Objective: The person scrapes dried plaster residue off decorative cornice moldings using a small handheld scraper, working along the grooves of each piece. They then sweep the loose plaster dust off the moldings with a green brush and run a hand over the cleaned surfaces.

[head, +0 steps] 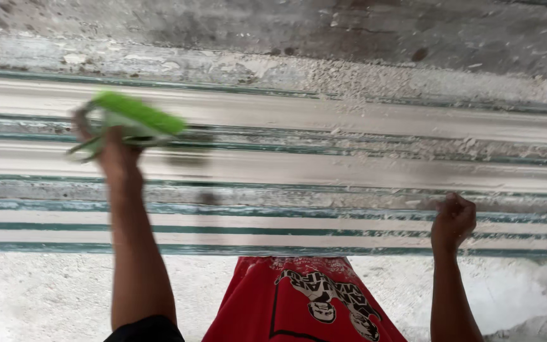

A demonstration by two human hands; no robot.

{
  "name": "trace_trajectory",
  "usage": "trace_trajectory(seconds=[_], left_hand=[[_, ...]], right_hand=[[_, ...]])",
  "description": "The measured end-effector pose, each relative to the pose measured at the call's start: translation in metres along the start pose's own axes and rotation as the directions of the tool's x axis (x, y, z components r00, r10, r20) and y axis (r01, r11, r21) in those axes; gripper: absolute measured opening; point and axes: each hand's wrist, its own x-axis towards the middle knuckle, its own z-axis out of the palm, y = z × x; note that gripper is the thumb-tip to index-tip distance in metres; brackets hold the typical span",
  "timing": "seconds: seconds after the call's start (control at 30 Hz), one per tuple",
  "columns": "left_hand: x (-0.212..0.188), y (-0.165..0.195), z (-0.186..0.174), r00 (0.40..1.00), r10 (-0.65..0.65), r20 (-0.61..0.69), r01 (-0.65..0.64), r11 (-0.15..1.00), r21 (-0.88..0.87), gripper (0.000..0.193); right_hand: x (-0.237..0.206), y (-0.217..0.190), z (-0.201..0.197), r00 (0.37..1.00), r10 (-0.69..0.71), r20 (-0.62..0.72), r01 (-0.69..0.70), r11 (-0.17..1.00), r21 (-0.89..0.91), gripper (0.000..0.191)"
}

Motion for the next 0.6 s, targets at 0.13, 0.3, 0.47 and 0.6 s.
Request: trace_trajectory(seconds=[0.13,0.3,0.47,0.6], left_hand=[[-0.067,-0.035,0.103,0.983,-0.079,-0.164,0.117,0.965,0.234,0.085],[-0.223,-0.157,0.406,0.772,-0.394,0.498,0.415,0.907,0.074,0.095],[-0.223,-0.177,0.460,0.637,-0.401,0.658,0.494,0.868,0.051,0.089],[-0.122,-0.091,0.305,0.905,-0.303,0.298,0.270,0.951,0.147,0.071]], right_hand=[[0.047,-0.002,0.003,0.985,-0.084,0.149,0.100,0.990,-0.103,0.026],[0.112,-0.027,0.059,0.881,-0.325,0.343,0.372,0.925,-0.079,0.043],[0.171,-0.027,0.068,0.823,-0.397,0.406,0.450,0.892,-0.040,0.050],[0.193,-0.004,0.041,0.831,-0.344,0.437,0.394,0.919,-0.026,0.053]])
